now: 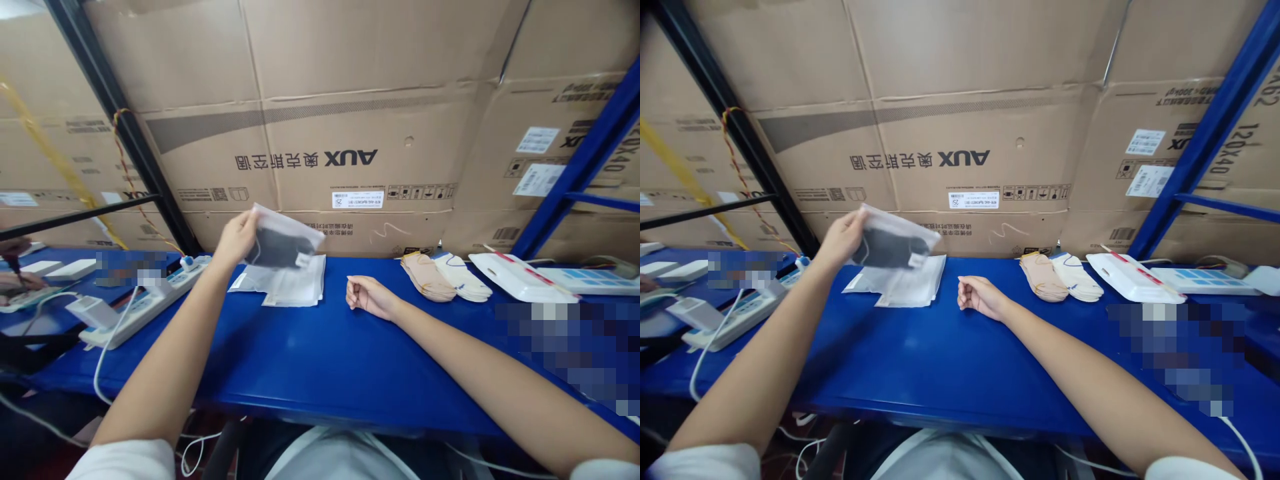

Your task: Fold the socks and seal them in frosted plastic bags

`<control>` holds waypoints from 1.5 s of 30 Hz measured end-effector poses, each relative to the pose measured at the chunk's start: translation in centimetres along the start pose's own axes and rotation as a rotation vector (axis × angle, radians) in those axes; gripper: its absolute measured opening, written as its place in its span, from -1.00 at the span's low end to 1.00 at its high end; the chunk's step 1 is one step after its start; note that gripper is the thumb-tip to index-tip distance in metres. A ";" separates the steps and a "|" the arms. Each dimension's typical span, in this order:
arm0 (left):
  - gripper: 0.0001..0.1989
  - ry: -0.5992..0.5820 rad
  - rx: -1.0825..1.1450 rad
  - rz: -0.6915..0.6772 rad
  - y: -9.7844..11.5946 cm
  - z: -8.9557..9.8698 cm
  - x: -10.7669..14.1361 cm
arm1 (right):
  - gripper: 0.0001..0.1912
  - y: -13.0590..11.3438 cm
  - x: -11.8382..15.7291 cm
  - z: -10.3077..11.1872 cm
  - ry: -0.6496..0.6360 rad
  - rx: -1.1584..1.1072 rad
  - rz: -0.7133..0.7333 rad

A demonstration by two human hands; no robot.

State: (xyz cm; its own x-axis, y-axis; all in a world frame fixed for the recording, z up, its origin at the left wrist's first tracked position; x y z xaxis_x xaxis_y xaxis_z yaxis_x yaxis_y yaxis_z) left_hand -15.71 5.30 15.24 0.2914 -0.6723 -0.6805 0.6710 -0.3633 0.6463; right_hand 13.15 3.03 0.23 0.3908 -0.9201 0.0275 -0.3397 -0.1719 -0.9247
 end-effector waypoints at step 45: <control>-0.53 -0.814 -0.347 -0.107 -0.1 -14.5 10.4 | -0.68 -7.1 1.0 7.3 0.344 1.632 0.366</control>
Point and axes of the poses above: each hand's wrist, its own x-axis away from the middle knuckle, its own z-axis out of the back of the hand, y = z × x, the point moved 4 cm from there along -x, towards the middle knuckle, and after that the axes turned 11 degrees about y, right-handed, at the moved point
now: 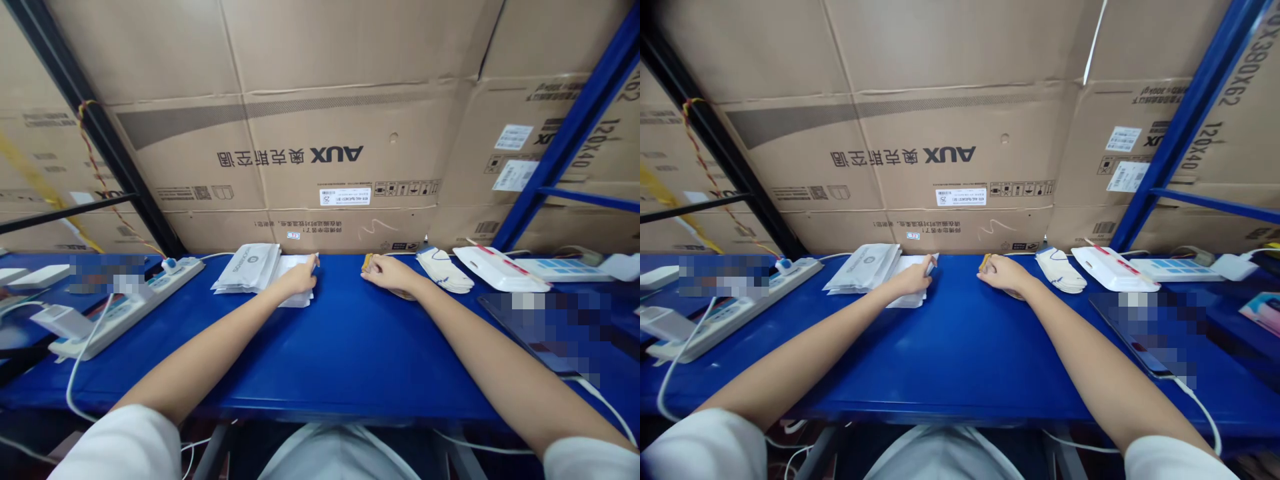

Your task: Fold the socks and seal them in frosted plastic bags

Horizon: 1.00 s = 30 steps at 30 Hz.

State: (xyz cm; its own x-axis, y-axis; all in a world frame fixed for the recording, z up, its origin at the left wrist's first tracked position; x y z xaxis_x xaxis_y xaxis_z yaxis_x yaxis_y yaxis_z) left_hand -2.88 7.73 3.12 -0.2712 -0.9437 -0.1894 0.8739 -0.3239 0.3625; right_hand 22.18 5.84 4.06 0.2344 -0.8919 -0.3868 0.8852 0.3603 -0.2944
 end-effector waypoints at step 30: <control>-0.84 0.123 0.157 -0.352 2.8 -2.3 2.6 | -0.66 -4.9 1.3 -2.3 -0.051 -0.059 0.331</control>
Point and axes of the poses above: each hand's wrist, its own x-axis away from the middle knuckle, its own z-axis out of the back of the hand, y = z × x, the point moved 4 cm from there along -x, towards the middle knuckle, and after that the axes turned 11 degrees about y, right-handed, at the moved point
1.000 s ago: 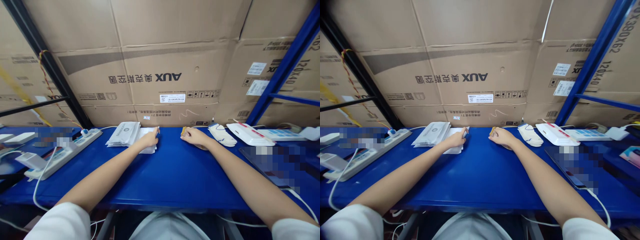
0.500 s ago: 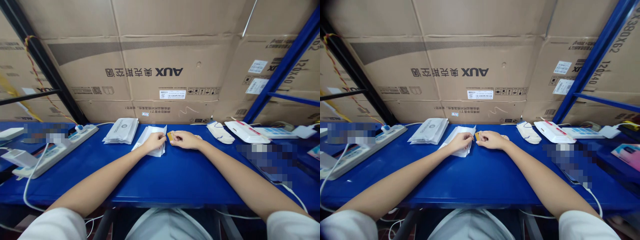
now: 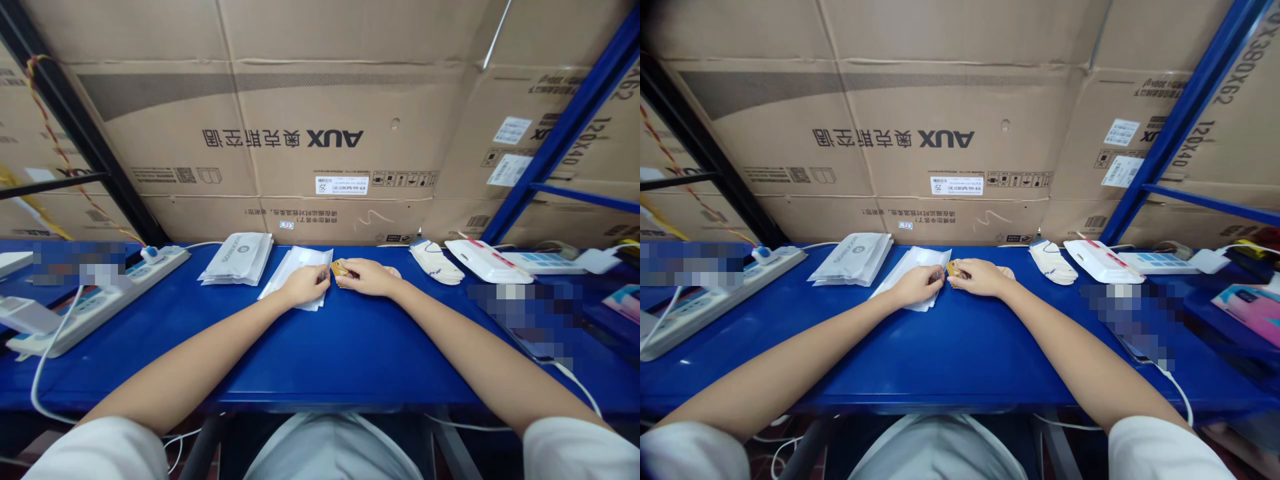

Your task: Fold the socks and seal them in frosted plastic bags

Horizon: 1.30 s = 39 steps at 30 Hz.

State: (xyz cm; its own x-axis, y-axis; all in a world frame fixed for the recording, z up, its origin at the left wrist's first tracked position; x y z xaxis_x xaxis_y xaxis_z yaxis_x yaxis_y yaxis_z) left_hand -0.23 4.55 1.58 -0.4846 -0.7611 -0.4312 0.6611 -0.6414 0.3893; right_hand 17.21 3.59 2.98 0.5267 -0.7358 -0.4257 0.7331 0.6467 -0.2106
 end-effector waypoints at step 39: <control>-0.85 -0.018 -0.029 -0.044 0.0 0.0 0.1 | -0.70 -0.3 0.1 0.1 0.016 0.030 0.008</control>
Point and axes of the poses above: each hand's wrist, its own x-axis away from the middle knuckle, its own z-axis out of the back of the hand, y = z × x, the point moved 4 cm from there along -x, towards the middle knuckle, and after that the axes turned 11 degrees about y, right-handed, at the moved point
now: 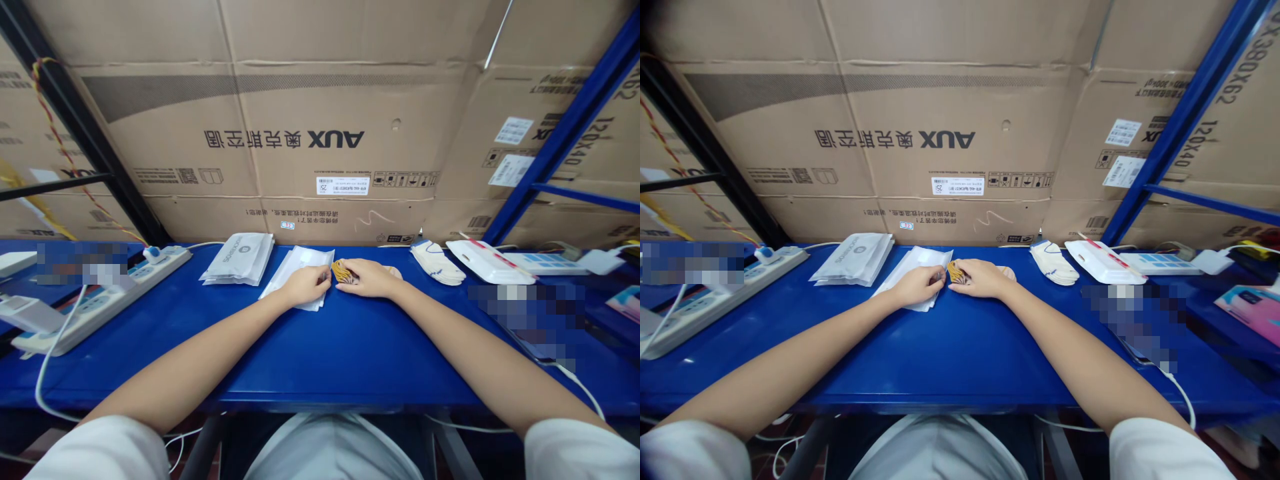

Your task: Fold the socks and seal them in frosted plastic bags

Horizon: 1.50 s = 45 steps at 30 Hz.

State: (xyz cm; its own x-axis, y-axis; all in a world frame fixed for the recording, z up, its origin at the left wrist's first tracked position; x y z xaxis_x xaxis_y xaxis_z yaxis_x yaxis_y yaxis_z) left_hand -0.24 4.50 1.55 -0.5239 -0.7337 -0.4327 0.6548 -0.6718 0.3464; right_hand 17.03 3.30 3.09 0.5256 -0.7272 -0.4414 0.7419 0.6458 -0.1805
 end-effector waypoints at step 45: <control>-0.58 0.274 0.254 -0.043 1.3 0.4 -0.1 | -0.71 1.0 -0.1 -2.0 0.061 -1.328 -0.804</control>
State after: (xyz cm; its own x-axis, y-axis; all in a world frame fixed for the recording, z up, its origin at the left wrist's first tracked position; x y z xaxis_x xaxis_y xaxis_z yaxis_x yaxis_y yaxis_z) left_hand 0.49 3.65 2.38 -0.3599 -0.6730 -0.6461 0.4611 -0.7304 0.5039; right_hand 16.83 4.47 1.19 0.1432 -0.9821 0.1224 -0.0955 -0.1368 -0.9860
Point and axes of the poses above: each hand's wrist, its own x-axis away from the middle knuckle, its own z-axis out of the back of the hand, y = z × x, the point moved 4 cm from there along -x, towards the middle knuckle, and after that the axes turned 11 degrees about y, right-handed, at the moved point
